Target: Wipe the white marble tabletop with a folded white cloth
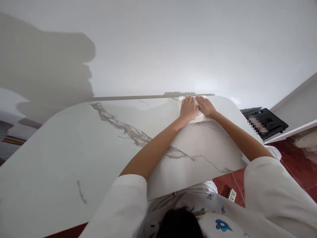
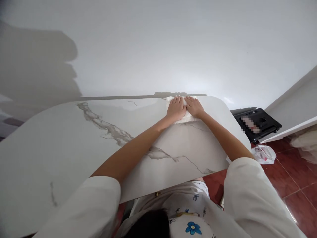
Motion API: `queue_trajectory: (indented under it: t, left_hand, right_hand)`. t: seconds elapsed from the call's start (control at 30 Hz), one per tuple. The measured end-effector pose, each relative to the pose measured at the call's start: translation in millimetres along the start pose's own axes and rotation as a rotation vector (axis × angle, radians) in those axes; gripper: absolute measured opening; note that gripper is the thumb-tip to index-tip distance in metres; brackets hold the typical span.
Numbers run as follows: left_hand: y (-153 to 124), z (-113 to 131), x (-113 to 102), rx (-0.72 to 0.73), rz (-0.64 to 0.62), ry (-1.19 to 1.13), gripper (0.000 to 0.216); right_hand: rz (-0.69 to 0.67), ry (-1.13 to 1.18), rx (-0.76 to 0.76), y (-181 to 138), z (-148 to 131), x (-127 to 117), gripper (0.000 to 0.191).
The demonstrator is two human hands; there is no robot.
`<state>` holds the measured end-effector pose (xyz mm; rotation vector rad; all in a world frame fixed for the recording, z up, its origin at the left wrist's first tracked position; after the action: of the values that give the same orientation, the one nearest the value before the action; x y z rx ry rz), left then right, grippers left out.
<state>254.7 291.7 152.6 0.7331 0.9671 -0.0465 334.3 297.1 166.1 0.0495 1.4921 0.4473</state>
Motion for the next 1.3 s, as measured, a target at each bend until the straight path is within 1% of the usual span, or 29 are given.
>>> queue_trajectory:
  t: [0.1, 0.17, 0.23, 0.3, 0.4, 0.47, 0.5, 0.57, 0.67, 0.77, 0.83, 0.9, 1.0, 1.1, 1.23, 1.3]
  left_hand:
    - [-38.3, 17.5, -9.9, 0.014, -0.003, 0.007, 0.057]
    - [-68.1, 30.3, -15.4, 0.031, -0.017, -0.004, 0.057]
    - [-100.9, 40.1, -19.8, 0.011, -0.036, -0.039, 0.058]
    - [-135.3, 51.8, -22.8, 0.003, -0.071, -0.095, 0.061]
    - [-183.0, 71.4, -24.3, -0.027, -0.169, -0.184, 0.066]
    - [-205.6, 85.8, -24.2, -0.066, -0.251, -0.25, 0.069]
    - [-212.7, 93.4, -24.0, -0.086, -0.292, -0.277, 0.07]
    - [-218.0, 109.8, -22.2, -0.118, -0.37, -0.32, 0.07]
    - [-207.5, 137.3, -16.8, -0.107, -0.455, -0.377, 0.072]
    - [-186.8, 160.7, -9.4, -0.061, -0.461, -0.412, 0.073]
    - [-172.6, 168.0, -2.7, -0.049, -0.441, -0.399, 0.074]
    - [-157.2, 168.1, 4.8, -0.05, -0.422, -0.365, 0.073]
    - [-126.7, 154.9, 14.4, -0.077, -0.38, -0.295, 0.071]
    - [-86.5, 132.7, 19.2, -0.101, -0.297, -0.223, 0.065]
    - [-29.4, 102.1, 18.9, -0.055, -0.131, -0.138, 0.055]
    - [-3.2, 85.5, 20.4, -0.034, -0.079, -0.11, 0.051]
  right_hand:
    - [-0.009, 0.003, -0.012, -41.4, -18.9, -5.2, 0.055]
    - [-0.022, 0.0, -0.016, -73.9, -31.8, -8.2, 0.056]
    - [-0.032, 0.009, -0.036, -109.7, -46.4, -11.1, 0.057]
    - [-0.025, 0.027, -0.063, -147.3, -61.3, -15.1, 0.058]
    - [-0.012, 0.052, -0.085, -200.6, -78.4, -21.0, 0.06]
    - [-0.005, 0.053, -0.107, -229.2, -84.6, -25.4, 0.061]
    - [0.001, 0.044, -0.114, -240.3, -84.6, -27.8, 0.061]
    - [0.013, 0.023, -0.116, -255.4, -76.5, -33.0, 0.062]
    - [0.023, 0.01, -0.085, -264.0, -47.3, -40.2, 0.062]
    - [0.029, 0.014, -0.036, -263.5, -12.1, -45.3, 0.061]
    - [0.037, 0.005, -0.015, -258.7, 6.2, -46.8, 0.061]
    - [0.041, -0.012, -0.019, -247.4, 18.5, -45.4, 0.061]
    - [0.043, -0.034, -0.05, -214.6, 32.1, -39.0, 0.059]
    - [0.049, -0.055, -0.04, -166.7, 47.6, -31.6, 0.056]
    - [0.043, -0.068, -0.005, -97.6, 61.6, -24.5, 0.053]
    - [0.032, -0.084, 0.013, -66.0, 64.8, -22.1, 0.053]
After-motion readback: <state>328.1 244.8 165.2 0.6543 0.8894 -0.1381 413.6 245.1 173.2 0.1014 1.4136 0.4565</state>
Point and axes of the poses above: each hand's wrist, its own y-axis towards the middle knuckle, its own x-axis out of the palm, z = x × y, the point moved 9 cm from there along y, towards the middle knuckle, and after that the axes turned 2 degrees about y, right-handed, at the moved point
